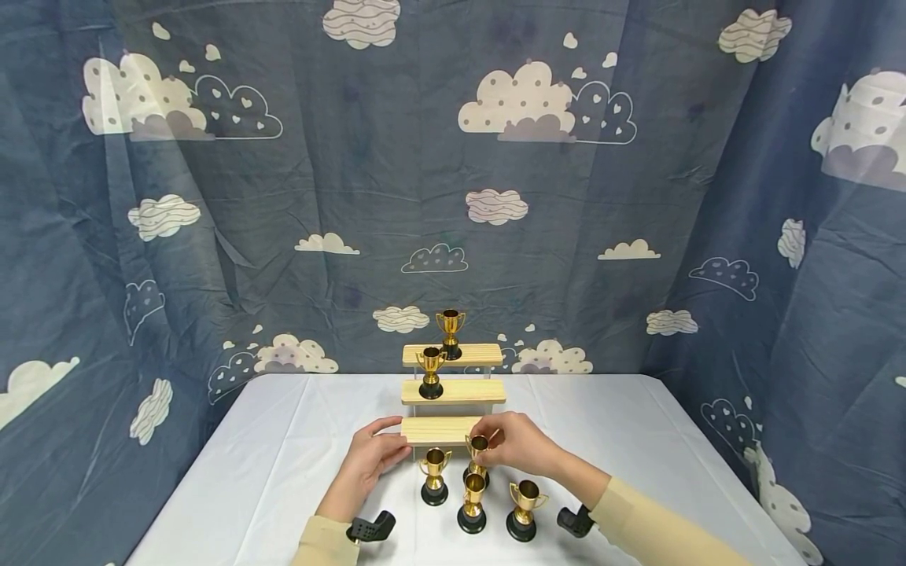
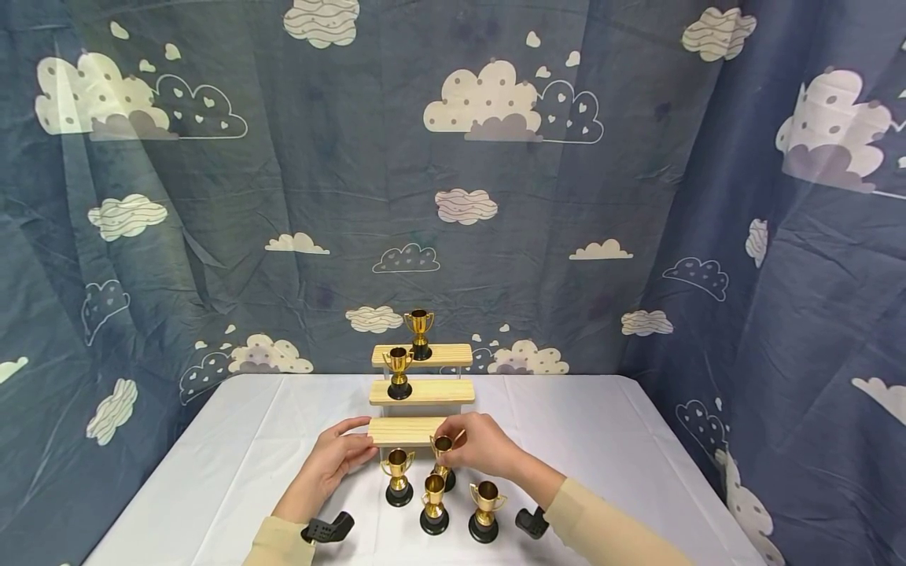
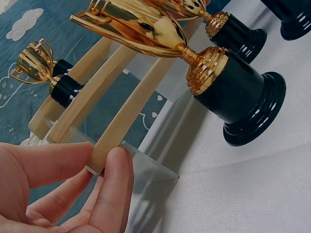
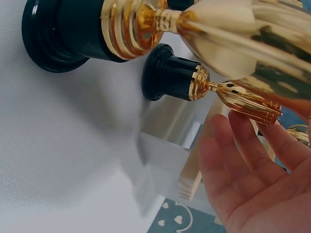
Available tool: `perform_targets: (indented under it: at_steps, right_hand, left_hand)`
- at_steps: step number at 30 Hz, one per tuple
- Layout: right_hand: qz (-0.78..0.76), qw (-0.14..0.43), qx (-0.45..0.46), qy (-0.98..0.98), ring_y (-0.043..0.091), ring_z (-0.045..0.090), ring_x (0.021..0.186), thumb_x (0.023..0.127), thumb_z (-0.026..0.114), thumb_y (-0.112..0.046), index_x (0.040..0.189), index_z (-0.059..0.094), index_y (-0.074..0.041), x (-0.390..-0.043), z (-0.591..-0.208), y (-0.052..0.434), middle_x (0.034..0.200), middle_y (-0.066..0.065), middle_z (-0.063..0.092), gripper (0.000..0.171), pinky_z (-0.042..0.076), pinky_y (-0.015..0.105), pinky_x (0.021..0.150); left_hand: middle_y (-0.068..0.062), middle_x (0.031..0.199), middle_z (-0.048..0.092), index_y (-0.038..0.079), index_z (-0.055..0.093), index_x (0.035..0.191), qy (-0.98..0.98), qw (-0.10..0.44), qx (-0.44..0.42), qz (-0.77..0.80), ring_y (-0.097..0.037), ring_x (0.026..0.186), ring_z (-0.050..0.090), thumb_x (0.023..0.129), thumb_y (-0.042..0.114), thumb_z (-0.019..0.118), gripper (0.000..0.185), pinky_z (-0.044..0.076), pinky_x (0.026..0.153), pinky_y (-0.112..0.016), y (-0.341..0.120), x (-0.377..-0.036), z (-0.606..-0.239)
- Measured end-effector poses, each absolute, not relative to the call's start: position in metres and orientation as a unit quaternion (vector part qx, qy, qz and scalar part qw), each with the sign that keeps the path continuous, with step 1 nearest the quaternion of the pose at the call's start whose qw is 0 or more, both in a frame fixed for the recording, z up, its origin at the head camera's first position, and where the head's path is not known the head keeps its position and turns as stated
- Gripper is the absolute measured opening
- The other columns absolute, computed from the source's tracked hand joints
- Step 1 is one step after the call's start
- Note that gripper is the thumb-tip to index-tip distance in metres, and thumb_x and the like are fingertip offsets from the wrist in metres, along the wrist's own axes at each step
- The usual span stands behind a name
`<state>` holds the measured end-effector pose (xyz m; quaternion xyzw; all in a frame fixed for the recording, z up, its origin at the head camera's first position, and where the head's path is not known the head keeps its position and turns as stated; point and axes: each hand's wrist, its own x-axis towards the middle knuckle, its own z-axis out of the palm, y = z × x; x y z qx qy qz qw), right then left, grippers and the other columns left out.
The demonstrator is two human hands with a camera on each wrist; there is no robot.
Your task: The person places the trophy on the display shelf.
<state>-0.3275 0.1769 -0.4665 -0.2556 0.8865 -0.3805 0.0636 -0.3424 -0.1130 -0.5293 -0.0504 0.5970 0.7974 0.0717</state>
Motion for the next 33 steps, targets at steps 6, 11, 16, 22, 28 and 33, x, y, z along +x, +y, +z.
perform_targets:
  at_steps: [6,11,16,22,28,33]
  right_hand:
    - [-0.384,0.065,-0.252,0.886,0.019,0.066,0.081,0.079,0.086,-0.017,0.107,0.073,-0.018,-0.326,-0.465,0.178,0.092,-0.004,0.068,0.031,0.057,0.029,0.063]
    - [-0.387,0.060,-0.256,0.884,0.020,0.066,0.083,0.079,0.085,-0.017,0.108,0.073,-0.015,-0.325,-0.462,0.179,0.094,-0.003,0.068,0.032,0.058,0.029,0.064]
    - [-0.392,0.059,-0.252,0.883,0.021,0.067,0.086,0.080,0.084,-0.017,0.110,0.073,-0.014,-0.325,-0.458,0.181,0.095,-0.003,0.069,0.032,0.059,0.029,0.065]
    - [-0.399,0.051,-0.244,0.883,0.022,0.067,0.087,0.082,0.083,-0.016,0.112,0.073,-0.014,-0.323,-0.453,0.185,0.096,-0.003,0.068,0.032,0.059,0.030,0.065]
    - [-0.400,0.036,-0.244,0.883,0.021,0.067,0.090,0.082,0.084,-0.020,0.111,0.073,-0.015,-0.323,-0.447,0.188,0.099,-0.003,0.069,0.031,0.059,0.031,0.066]
    - [-0.400,0.025,-0.242,0.884,0.021,0.067,0.091,0.082,0.084,-0.023,0.111,0.073,-0.016,-0.325,-0.445,0.190,0.101,-0.004,0.069,0.032,0.059,0.032,0.068]
  left_hand:
    - [-0.030,0.124,0.056,-0.005,0.051,0.140,0.603,0.074,-0.073,0.791,-0.024,0.090,0.071,0.087,-0.010,0.066,0.056,0.061,0.085,-0.035,-0.112,-0.344,-0.528]
    - [-0.031,0.126,0.055,-0.005,0.051,0.141,0.604,0.074,-0.078,0.789,-0.024,0.089,0.071,0.087,-0.010,0.066,0.056,0.062,0.085,-0.035,-0.111,-0.344,-0.527]
    - [-0.031,0.125,0.056,-0.005,0.051,0.141,0.604,0.073,-0.076,0.790,-0.024,0.089,0.071,0.087,-0.010,0.066,0.057,0.062,0.085,-0.035,-0.111,-0.344,-0.528]
    - [-0.032,0.126,0.055,-0.005,0.051,0.140,0.604,0.073,-0.077,0.790,-0.025,0.089,0.071,0.086,-0.011,0.066,0.056,0.062,0.084,-0.035,-0.110,-0.344,-0.529]
    - [-0.031,0.125,0.056,-0.004,0.051,0.140,0.605,0.075,-0.079,0.789,-0.027,0.093,0.071,0.086,-0.010,0.066,0.056,0.062,0.085,-0.036,-0.110,-0.344,-0.529]
    - [-0.030,0.121,0.058,-0.007,0.050,0.140,0.600,0.071,-0.065,0.794,-0.027,0.094,0.070,0.086,-0.011,0.065,0.056,0.061,0.086,-0.036,-0.111,-0.342,-0.528]
